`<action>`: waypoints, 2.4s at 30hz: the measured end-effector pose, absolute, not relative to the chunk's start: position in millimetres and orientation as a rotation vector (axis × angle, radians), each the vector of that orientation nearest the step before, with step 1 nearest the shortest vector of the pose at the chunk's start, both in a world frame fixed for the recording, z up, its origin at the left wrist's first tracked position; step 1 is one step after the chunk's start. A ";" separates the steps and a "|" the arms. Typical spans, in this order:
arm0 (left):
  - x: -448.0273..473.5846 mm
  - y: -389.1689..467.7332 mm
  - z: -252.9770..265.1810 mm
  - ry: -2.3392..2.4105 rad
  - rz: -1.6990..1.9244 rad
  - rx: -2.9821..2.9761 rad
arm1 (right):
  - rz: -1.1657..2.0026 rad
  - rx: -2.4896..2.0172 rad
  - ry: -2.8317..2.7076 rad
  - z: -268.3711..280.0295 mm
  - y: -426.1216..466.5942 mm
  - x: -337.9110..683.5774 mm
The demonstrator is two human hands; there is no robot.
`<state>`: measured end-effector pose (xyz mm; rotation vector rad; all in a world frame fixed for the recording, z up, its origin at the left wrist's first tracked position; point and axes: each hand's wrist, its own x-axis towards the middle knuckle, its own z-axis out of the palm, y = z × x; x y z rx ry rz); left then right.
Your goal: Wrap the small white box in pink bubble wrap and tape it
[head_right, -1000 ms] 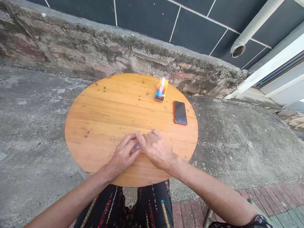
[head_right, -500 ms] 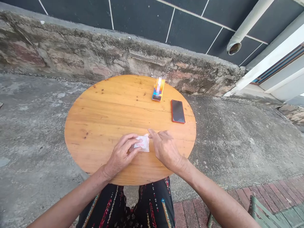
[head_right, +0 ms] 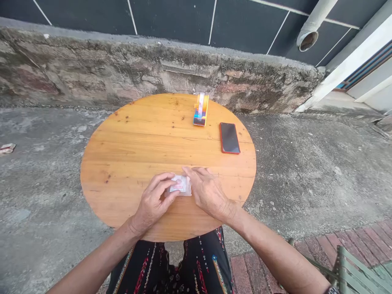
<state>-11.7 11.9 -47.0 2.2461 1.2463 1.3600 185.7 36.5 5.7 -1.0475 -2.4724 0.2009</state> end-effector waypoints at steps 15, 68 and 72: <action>-11.5 11.8 -46.3 1.229 1.360 2.257 | 0.637 -1.113 -2.328 -17.7 71.0 205.6; -16.2 9.1 -43.9 1.271 1.459 2.029 | 0.620 -1.305 -2.039 -18.6 -7.0 211.9; -17.7 10.2 -46.6 1.224 1.410 2.057 | 0.525 -1.256 -2.029 -13.5 -7.6 207.4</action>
